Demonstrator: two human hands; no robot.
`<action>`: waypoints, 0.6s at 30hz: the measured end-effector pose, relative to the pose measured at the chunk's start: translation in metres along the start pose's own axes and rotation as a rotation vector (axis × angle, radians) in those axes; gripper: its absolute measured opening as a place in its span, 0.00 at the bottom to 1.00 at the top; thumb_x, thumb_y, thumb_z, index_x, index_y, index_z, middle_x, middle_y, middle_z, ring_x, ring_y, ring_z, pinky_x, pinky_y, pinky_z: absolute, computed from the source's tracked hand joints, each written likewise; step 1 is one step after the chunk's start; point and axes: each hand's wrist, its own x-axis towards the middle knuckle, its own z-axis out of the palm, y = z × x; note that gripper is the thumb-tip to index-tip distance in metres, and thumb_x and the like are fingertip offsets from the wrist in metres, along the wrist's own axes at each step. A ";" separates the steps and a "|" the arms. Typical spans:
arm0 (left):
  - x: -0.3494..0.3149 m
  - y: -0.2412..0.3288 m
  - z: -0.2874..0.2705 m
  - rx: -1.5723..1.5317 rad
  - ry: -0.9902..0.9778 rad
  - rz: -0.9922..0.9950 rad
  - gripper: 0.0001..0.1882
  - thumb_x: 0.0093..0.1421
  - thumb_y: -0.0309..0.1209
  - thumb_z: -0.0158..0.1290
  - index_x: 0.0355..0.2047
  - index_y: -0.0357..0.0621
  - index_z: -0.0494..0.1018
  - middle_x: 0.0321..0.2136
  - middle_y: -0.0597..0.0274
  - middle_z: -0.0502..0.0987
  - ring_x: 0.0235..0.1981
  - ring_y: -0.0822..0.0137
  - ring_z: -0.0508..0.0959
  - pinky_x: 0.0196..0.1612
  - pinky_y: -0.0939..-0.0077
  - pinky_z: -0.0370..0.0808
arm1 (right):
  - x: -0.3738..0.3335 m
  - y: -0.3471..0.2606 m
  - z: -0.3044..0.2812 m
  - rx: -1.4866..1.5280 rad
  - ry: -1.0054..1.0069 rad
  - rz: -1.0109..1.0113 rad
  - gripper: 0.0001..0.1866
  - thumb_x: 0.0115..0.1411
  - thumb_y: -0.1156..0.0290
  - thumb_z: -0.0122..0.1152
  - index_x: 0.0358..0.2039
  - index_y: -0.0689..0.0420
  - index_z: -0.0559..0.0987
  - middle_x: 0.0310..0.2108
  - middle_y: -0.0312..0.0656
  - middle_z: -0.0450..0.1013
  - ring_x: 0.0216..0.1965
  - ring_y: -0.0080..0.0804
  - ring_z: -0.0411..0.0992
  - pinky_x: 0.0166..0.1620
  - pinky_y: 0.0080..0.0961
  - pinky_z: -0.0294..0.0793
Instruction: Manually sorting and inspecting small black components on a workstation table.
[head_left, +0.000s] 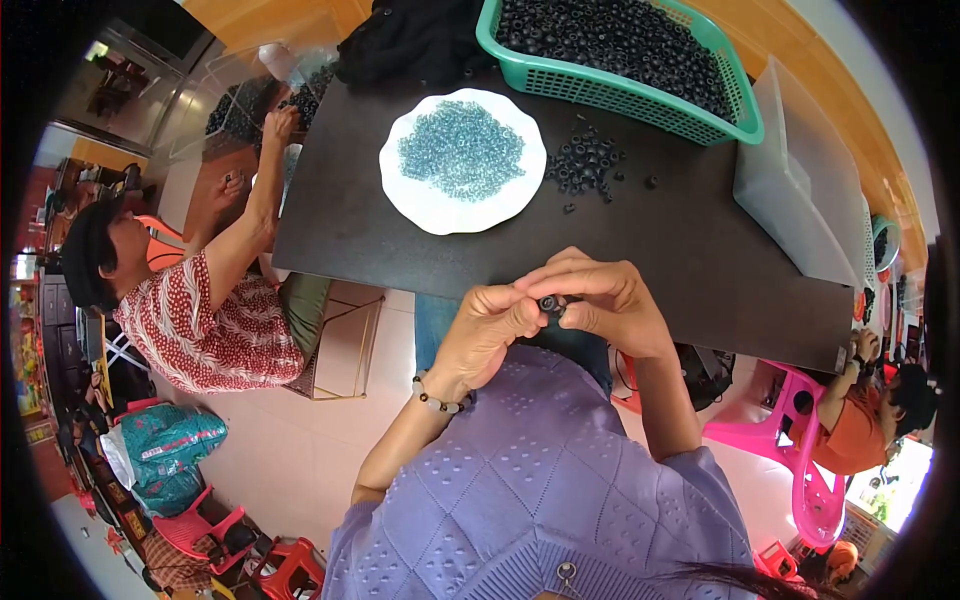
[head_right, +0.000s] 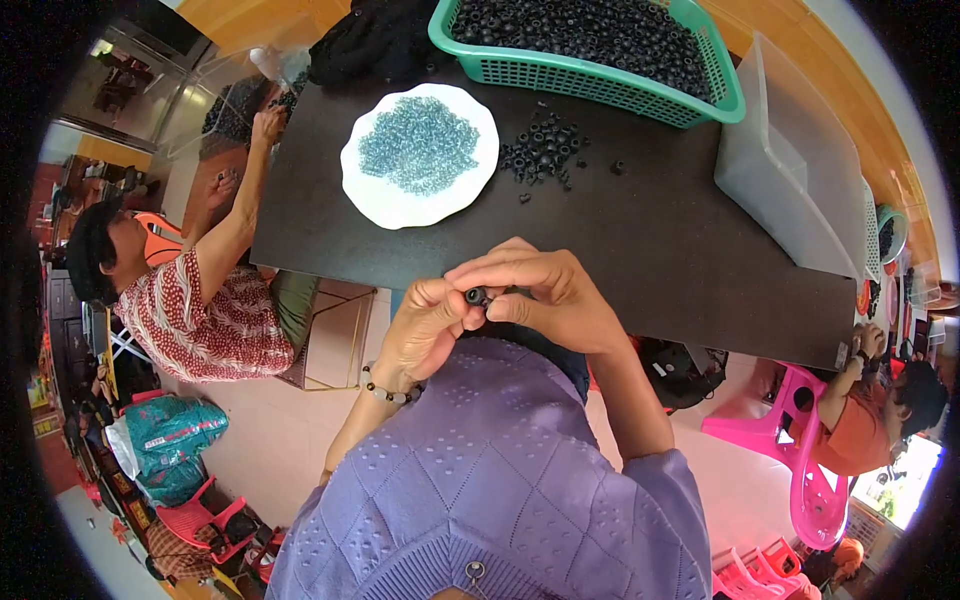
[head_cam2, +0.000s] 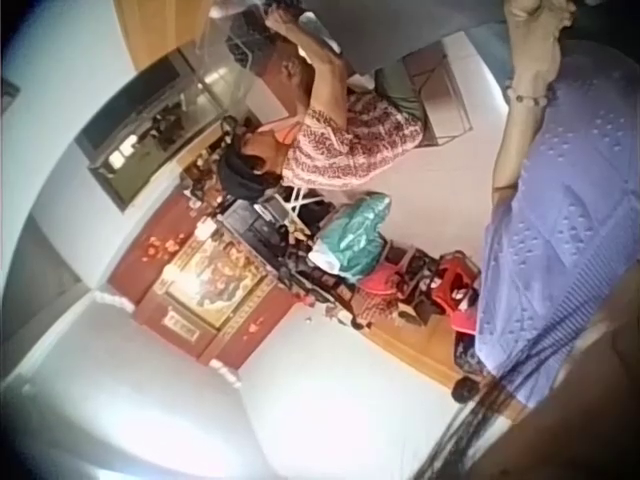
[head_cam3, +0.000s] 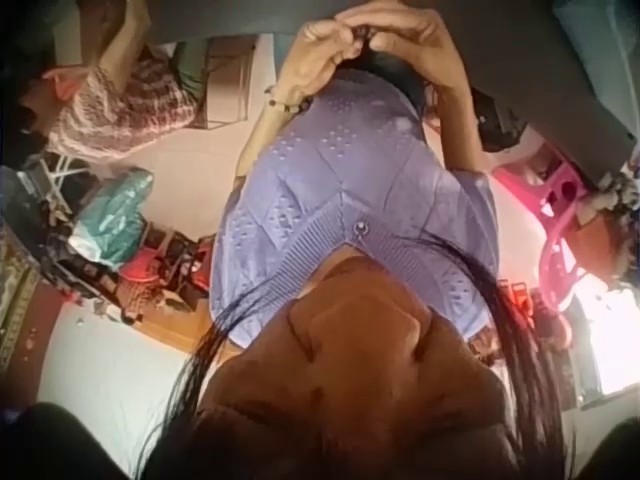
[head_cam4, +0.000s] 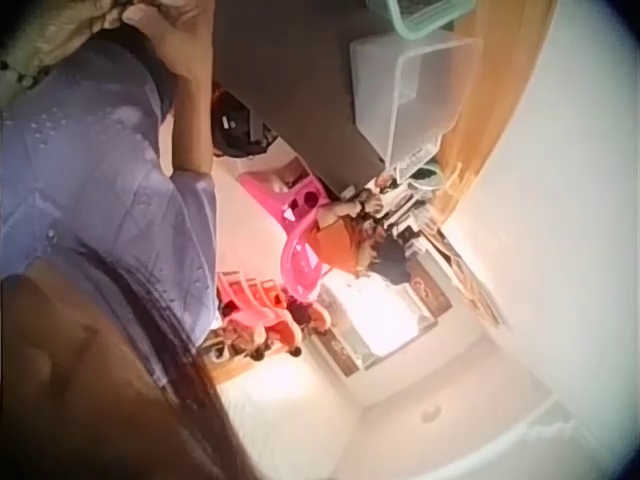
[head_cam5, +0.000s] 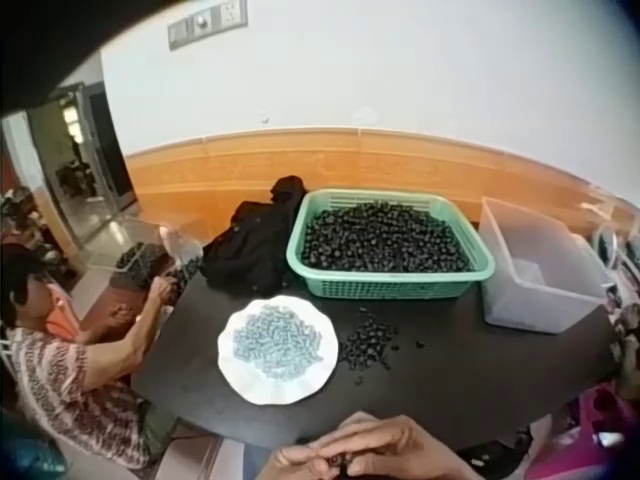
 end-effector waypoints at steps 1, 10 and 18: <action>0.000 0.001 0.001 0.001 0.002 0.001 0.10 0.57 0.34 0.60 0.34 0.39 0.80 0.28 0.66 0.78 0.28 0.80 0.73 0.33 0.87 0.70 | -0.001 0.001 0.001 0.022 0.029 0.005 0.19 0.54 0.61 0.66 0.41 0.61 0.82 0.42 0.45 0.77 0.44 0.33 0.69 0.51 0.29 0.66; -0.002 0.002 0.015 0.132 0.053 0.136 0.08 0.57 0.32 0.59 0.31 0.40 0.80 0.26 0.63 0.79 0.27 0.75 0.76 0.33 0.83 0.72 | -0.013 0.015 0.014 0.288 0.106 0.044 0.18 0.57 0.66 0.63 0.45 0.63 0.79 0.48 0.48 0.74 0.49 0.34 0.69 0.52 0.29 0.67; -0.006 0.007 0.022 0.209 0.052 0.219 0.06 0.59 0.25 0.57 0.35 0.36 0.80 0.34 0.64 0.76 0.34 0.75 0.74 0.39 0.83 0.71 | -0.017 0.013 0.028 0.491 0.182 0.071 0.19 0.57 0.69 0.61 0.47 0.66 0.77 0.50 0.52 0.72 0.53 0.38 0.68 0.58 0.34 0.61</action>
